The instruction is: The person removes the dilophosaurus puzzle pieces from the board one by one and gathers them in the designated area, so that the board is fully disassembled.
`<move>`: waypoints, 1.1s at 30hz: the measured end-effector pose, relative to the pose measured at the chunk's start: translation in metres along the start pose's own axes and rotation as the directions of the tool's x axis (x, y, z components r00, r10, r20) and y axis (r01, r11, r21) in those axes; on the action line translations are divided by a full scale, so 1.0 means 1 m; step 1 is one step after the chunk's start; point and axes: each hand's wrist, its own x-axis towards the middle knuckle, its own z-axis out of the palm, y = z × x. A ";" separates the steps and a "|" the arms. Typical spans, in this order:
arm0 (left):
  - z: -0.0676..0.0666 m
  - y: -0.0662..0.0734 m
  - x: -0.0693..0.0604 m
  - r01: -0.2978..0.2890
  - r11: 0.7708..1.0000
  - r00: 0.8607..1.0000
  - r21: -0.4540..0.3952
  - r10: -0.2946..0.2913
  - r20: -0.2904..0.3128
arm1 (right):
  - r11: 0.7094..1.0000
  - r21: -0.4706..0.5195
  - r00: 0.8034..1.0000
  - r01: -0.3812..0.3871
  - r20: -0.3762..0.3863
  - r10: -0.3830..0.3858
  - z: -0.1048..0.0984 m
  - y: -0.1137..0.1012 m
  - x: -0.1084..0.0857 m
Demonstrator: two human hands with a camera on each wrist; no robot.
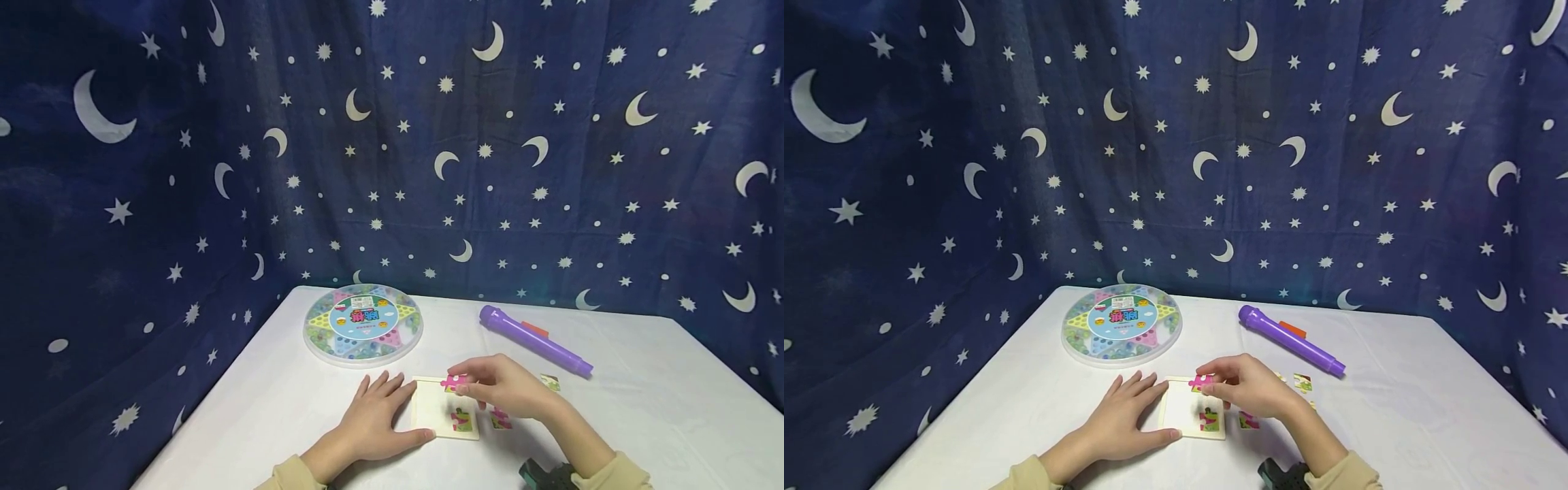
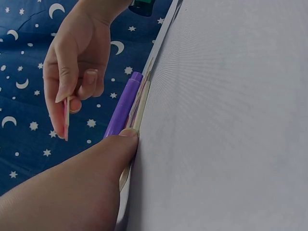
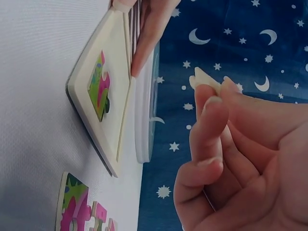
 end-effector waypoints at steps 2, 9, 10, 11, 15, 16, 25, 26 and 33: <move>0.000 0.000 0.000 0.001 1.000 1.000 -0.002 -0.001 0.001 | 1.000 0.022 1.000 0.005 0.005 -0.005 -0.001 0.002 -0.001; 0.001 0.000 0.000 -0.006 1.000 1.000 0.001 0.006 -0.003 | 0.988 0.156 0.999 0.009 0.051 -0.017 -0.003 0.005 -0.005; 0.001 0.000 0.000 -0.004 1.000 1.000 -0.001 0.004 -0.002 | 0.984 0.176 0.998 0.002 0.056 -0.012 -0.003 0.005 -0.006; 0.001 -0.001 0.000 -0.005 1.000 1.000 -0.001 0.005 -0.002 | 0.981 0.194 0.998 -0.007 0.062 -0.005 -0.003 0.005 -0.007; 0.002 -0.001 0.001 -0.009 1.000 1.000 0.003 0.009 -0.005 | 0.970 0.242 0.997 -0.032 0.079 0.013 -0.004 0.007 -0.011; 0.003 -0.001 0.001 -0.009 1.000 1.000 0.003 0.009 -0.006 | 0.966 0.256 0.997 -0.036 0.082 0.016 -0.004 0.007 -0.012; 0.002 -0.002 0.002 -0.004 1.000 1.000 -0.015 0.004 -0.003 | 0.948 0.308 0.994 -0.074 0.098 0.046 -0.004 0.010 -0.018; 0.002 -0.002 0.002 -0.004 1.000 1.000 -0.015 0.004 -0.003 | 0.948 0.309 0.994 -0.078 0.096 0.050 -0.004 0.010 -0.019; 0.001 -0.003 0.001 -0.009 1.000 1.000 -0.007 0.009 -0.003 | 0.966 0.250 0.997 -0.069 0.054 0.057 -0.005 0.018 -0.026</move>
